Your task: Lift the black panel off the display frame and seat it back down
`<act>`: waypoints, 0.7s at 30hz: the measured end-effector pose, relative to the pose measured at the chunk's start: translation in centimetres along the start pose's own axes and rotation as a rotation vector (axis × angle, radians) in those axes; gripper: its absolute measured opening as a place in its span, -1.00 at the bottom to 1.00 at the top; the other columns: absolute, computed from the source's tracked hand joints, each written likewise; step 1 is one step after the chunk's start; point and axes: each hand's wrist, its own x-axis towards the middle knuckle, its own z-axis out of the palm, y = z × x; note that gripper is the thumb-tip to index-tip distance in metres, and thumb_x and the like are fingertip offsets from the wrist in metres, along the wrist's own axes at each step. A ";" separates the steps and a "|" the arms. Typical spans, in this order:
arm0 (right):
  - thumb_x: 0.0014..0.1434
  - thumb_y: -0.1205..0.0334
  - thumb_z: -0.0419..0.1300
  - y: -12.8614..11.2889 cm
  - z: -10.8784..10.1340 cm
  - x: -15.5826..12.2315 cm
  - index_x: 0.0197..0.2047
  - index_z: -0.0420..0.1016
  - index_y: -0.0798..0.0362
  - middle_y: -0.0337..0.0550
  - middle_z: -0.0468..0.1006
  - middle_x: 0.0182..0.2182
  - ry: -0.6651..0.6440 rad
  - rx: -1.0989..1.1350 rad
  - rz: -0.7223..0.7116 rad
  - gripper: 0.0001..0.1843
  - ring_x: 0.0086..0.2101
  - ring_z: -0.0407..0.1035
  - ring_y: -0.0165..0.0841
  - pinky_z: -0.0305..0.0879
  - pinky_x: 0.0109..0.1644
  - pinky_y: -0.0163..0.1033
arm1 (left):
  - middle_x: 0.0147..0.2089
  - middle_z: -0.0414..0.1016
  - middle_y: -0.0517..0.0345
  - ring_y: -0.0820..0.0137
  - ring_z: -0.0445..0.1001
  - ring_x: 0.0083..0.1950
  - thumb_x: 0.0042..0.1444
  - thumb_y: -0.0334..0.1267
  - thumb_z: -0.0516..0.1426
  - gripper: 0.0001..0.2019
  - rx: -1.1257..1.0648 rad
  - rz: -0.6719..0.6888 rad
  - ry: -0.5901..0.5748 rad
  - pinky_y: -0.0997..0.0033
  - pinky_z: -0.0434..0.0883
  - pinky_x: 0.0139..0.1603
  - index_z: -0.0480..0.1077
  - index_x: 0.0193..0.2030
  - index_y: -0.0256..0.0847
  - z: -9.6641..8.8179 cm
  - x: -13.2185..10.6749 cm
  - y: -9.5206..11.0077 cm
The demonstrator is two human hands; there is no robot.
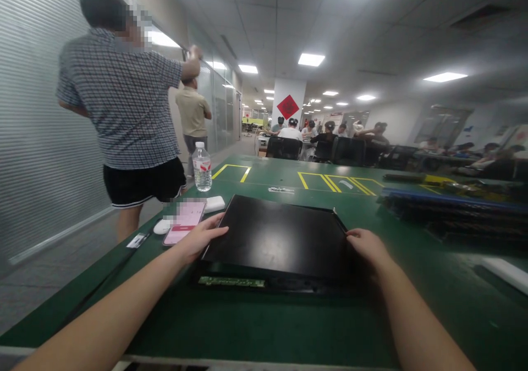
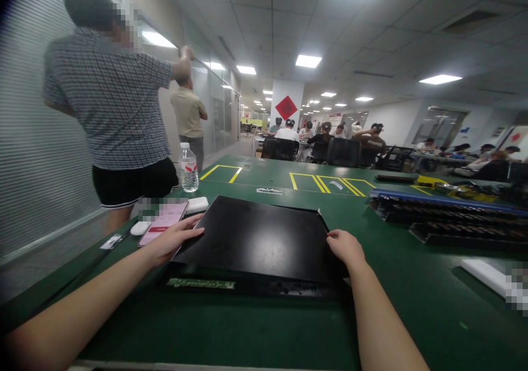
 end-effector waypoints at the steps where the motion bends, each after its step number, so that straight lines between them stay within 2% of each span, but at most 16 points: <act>1: 0.11 0.16 0.12 0.0 0.0 0.1 -0.10 0.66 -0.05 -0.07 0.65 -0.11 -0.001 0.003 -0.001 -0.64 -0.07 0.50 -0.13 0.35 -0.09 -0.19 | 0.03 0.64 0.00 0.16 0.65 -0.05 -0.09 -0.42 0.34 -0.27 -0.001 0.004 -0.002 0.27 0.57 -0.06 0.32 0.28 -0.19 0.0 0.0 0.0; 9: 0.12 0.16 0.08 0.2 0.2 0.4 0.00 0.62 0.00 -0.02 0.63 -0.07 -0.013 -0.012 -0.005 -0.57 -0.02 0.48 -0.09 0.33 0.00 -0.14 | 0.13 0.59 -0.09 0.07 0.59 0.07 -0.19 -0.32 0.42 -0.24 -0.009 0.060 0.005 0.25 0.54 0.03 0.39 0.24 -0.22 0.1 -0.1 0.0; 16: 0.08 0.18 0.13 0.4 0.5 0.6 -0.04 0.63 -0.04 -0.07 0.64 -0.13 -0.009 0.070 0.004 -0.60 -0.12 0.49 -0.13 0.33 -0.09 -0.15 | 0.14 0.58 -0.07 0.05 0.56 0.12 -0.18 -0.29 0.42 -0.29 -0.033 0.117 -0.007 0.24 0.52 0.06 0.44 0.21 -0.19 0.3 -0.5 0.5; 18: 0.07 0.18 0.16 0.5 0.7 0.8 0.07 0.58 -0.05 -0.09 0.64 -0.19 0.011 0.144 0.021 -0.52 -0.19 0.50 -0.17 0.34 -0.12 -0.17 | 0.14 0.59 -0.09 0.04 0.57 0.11 -0.15 -0.28 0.41 -0.27 -0.046 0.139 -0.036 0.22 0.52 0.08 0.41 0.24 -0.19 0.4 -0.6 0.6; 21: 0.11 0.11 0.18 0.5 0.8 1.1 0.29 0.39 -0.05 -0.13 0.62 -0.31 0.043 0.245 0.047 -0.35 -0.27 0.51 -0.19 0.35 -0.12 -0.14 | 0.13 0.59 -0.10 0.02 0.57 0.10 -0.13 -0.28 0.40 -0.21 -0.075 0.173 -0.094 0.14 0.50 0.12 0.34 0.31 -0.19 0.4 -0.4 0.4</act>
